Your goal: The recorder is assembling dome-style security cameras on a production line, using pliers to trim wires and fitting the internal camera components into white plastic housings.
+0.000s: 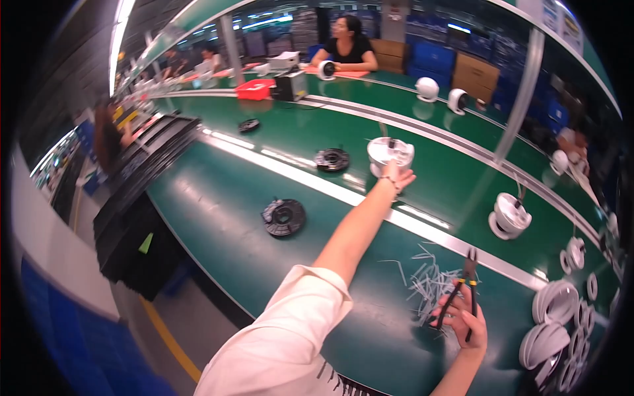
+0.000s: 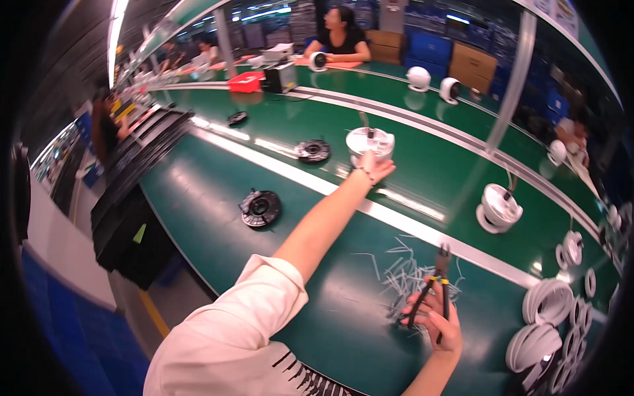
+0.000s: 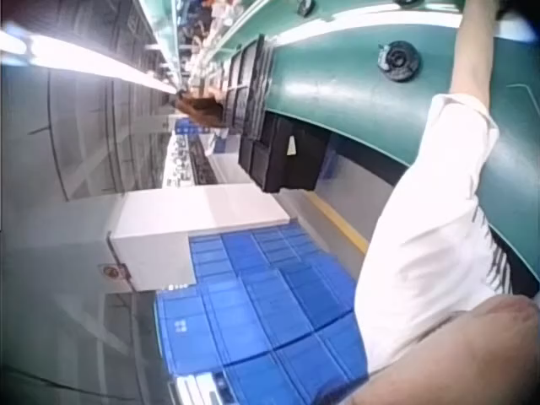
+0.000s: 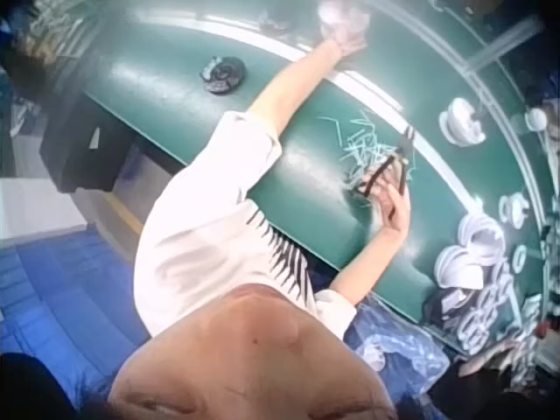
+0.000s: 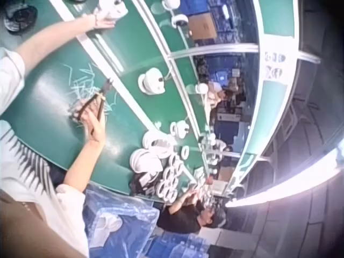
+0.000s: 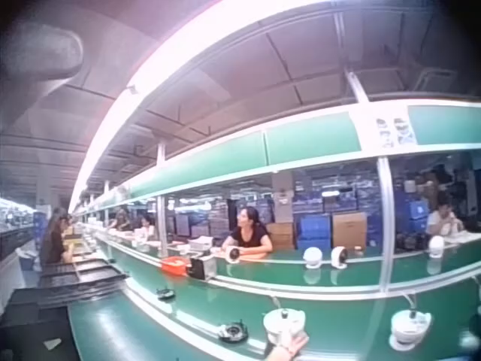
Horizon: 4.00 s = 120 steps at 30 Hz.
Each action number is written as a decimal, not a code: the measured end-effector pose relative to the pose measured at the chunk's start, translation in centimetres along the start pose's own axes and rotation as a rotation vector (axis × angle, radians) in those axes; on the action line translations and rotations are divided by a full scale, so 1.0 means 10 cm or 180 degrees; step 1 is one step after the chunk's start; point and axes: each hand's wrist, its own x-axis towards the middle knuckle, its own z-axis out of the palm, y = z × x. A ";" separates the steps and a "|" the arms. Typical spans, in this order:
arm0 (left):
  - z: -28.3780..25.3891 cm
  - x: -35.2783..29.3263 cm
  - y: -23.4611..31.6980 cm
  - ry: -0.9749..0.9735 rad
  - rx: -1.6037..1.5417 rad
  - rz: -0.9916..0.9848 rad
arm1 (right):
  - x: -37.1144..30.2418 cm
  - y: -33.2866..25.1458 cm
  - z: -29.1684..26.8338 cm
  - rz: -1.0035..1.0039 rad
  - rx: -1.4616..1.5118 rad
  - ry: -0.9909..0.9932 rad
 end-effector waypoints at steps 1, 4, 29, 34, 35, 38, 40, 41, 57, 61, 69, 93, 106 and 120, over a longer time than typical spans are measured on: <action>-0.10 0.04 0.04 -0.0105 0.0184 0.0075 | 0.02 0.00 0.02 -0.0002 0.0044 -0.0024; 0.03 -0.21 -0.29 -0.0240 0.0612 0.0227 | -0.03 -0.10 -0.13 -0.0135 0.0099 0.0059; 0.22 -2.10 -0.74 -0.2377 0.3049 -0.0860 | 0.05 -0.25 -0.59 -0.0087 0.0647 -0.0853; 0.22 -2.11 -0.71 -0.2389 0.3019 -0.0869 | 0.03 -0.24 -0.59 -0.0075 0.0814 -0.0455; 0.21 -2.11 -0.70 -0.2391 0.3027 -0.0870 | 0.03 -0.24 -0.58 -0.0082 0.0819 -0.0456; 0.25 -2.12 -0.74 -0.2215 0.2876 -0.0882 | -0.02 -0.26 -0.54 -0.0102 0.0799 -0.0403; 0.29 -2.21 -0.75 -0.1983 0.2626 -0.0805 | -0.03 -0.25 -0.52 0.0050 0.0792 -0.0297; 0.28 -2.16 -0.77 -0.1879 0.2743 -0.0678 | -0.01 -0.21 -0.53 0.0062 0.0784 -0.0346; 1.06 -0.84 -1.19 -0.1744 0.0671 -0.1683 | -0.10 -0.40 -0.55 0.0749 -0.1004 -0.0871; 1.07 -0.35 -1.66 -0.1729 0.1088 -0.1330 | -0.20 -0.37 -0.59 0.0330 -0.1785 -0.1212; 0.98 -0.76 -1.65 -0.1815 0.3163 -0.0613 | -0.62 -0.23 -0.82 -0.0280 -0.2857 -0.1591; -0.15 0.40 -0.99 -0.1222 0.2030 0.0256 | -1.64 -1.38 -1.87 -0.3830 -0.4448 0.5553; -0.12 -1.62 -1.67 -0.0958 0.0988 0.0516 | -2.03 -1.28 -2.04 -0.3082 -0.4596 0.5426; -0.27 -1.84 -1.59 -0.1486 0.0918 0.0505 | -2.01 0.12 -0.66 -0.0621 -0.5743 0.1863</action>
